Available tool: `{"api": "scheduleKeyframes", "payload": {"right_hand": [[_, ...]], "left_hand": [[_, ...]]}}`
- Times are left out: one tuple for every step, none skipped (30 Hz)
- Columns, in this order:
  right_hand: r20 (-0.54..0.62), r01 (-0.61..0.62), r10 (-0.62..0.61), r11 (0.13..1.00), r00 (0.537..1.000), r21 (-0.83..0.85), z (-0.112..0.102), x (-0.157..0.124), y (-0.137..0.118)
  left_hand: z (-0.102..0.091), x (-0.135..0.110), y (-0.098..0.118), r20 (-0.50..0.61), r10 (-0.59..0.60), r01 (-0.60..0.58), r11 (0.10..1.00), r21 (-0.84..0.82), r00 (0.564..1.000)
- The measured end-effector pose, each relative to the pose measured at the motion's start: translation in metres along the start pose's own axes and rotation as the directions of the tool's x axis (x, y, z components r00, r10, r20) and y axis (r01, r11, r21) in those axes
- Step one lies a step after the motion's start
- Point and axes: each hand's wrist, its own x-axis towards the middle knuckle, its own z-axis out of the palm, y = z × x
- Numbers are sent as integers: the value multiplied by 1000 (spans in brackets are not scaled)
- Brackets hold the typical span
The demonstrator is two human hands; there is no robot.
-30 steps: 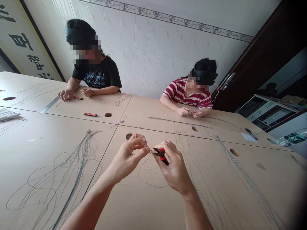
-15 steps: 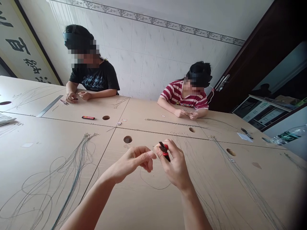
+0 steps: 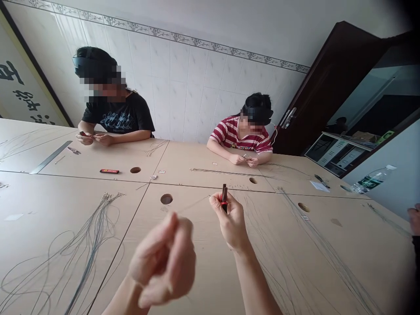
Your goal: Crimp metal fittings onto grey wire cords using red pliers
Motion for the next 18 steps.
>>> {"api": "scheduleKeyframes", "payload": {"right_hand": [[0,0,0,1000,1000,1,0,0,0],[1,2,-2,1000,1000,-3,0,-1,-1],[5,8,-8,1000,1000,-12,1,-1,-2],[9,18,-18,1000,1000,-24,1,-2,-2],[15,31,-31,999,999,-36,1,-3,-3],[24,46,-45,998,999,-45,1,-3,-4],[36,62,-60,997,998,-52,2,-4,-5],[48,78,-75,995,996,-55,2,-4,-6],[62,93,-89,994,994,-58,2,-5,-7],[77,104,-100,993,992,-60,3,-6,-8],[90,115,-109,991,990,-63,3,-7,-10],[105,123,-115,990,988,-67,3,-8,-11],[121,129,-120,989,985,-70,3,-9,-13],[140,134,-123,989,982,-71,4,-11,-16],[158,140,-128,988,979,-69,4,-13,-18],[172,150,-136,986,976,-67,3,-15,-21],[180,160,-147,985,973,-64,3,-17,-23],[179,174,-160,983,971,-61,2,-18,-25]], "left_hand": [[3,-1,6,-22,121,-122,992,-25,992],[4,-2,13,-65,249,-252,967,-32,966],[3,-3,21,-127,373,-377,926,-13,919],[1,-4,28,-200,485,-490,871,25,852],[-2,-4,36,-273,582,-586,807,78,766],[-6,-5,43,-342,659,-657,741,139,671],[-11,-5,50,-397,714,-707,679,196,576],[-17,-5,57,-452,754,-740,622,255,477],[-23,-5,63,-503,777,-753,575,320,379],[-29,-4,68,-546,789,-751,535,387,281],[-36,-3,71,-576,798,-737,496,458,179],[-44,-2,74,-593,800,-709,469,527,88],[-51,-1,75,-589,808,-670,444,595,13],[-60,0,74,-566,824,-619,425,660,-39],[-68,2,71,-539,841,-559,421,714,-55],[-76,4,67,-508,861,-491,427,759,-36],[-84,7,60,-487,873,-415,454,789,30],[-91,9,53,-483,866,-329,498,802,133]]}}
